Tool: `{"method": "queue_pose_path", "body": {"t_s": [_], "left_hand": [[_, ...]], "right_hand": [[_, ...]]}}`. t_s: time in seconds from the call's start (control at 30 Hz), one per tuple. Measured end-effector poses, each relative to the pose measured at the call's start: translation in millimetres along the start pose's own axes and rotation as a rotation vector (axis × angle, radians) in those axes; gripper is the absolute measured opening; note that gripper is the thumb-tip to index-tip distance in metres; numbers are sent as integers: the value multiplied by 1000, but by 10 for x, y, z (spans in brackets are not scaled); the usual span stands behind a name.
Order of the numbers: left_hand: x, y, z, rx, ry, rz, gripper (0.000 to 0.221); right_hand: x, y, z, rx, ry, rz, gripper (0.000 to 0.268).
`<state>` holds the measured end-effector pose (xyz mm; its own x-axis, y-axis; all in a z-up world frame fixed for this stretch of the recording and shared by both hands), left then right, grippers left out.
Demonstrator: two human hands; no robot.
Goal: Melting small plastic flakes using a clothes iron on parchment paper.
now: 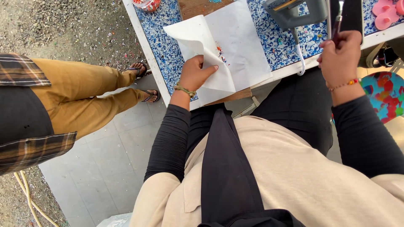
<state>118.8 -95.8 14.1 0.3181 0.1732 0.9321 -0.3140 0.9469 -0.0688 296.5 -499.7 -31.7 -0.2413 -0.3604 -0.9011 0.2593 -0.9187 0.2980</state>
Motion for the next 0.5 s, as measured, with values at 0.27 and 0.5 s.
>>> {"method": "queue_pose_path", "body": {"t_s": [0.27, 0.5], "left_hand": [[-240, -217, 49, -80, -73, -54, 42], [-57, -622, 96, -94, -271, -569, 35]], "right_hand": [[-397, -392, 1276, -127, 54, -117, 12], [-424, -990, 1013, -205, 93, 234, 18]]}}
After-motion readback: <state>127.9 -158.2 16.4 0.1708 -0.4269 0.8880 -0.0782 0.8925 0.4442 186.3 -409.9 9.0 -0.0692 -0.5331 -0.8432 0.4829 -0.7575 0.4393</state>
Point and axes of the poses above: each hand's wrist, its own z-axis away from the middle knuckle, its own y-axis out of the back of the hand, x = y × z, the point moved 5 cm from there along -z, towards the middle knuckle, and after that the axes turned 9 degrees about -y, right-handed, at the moved point
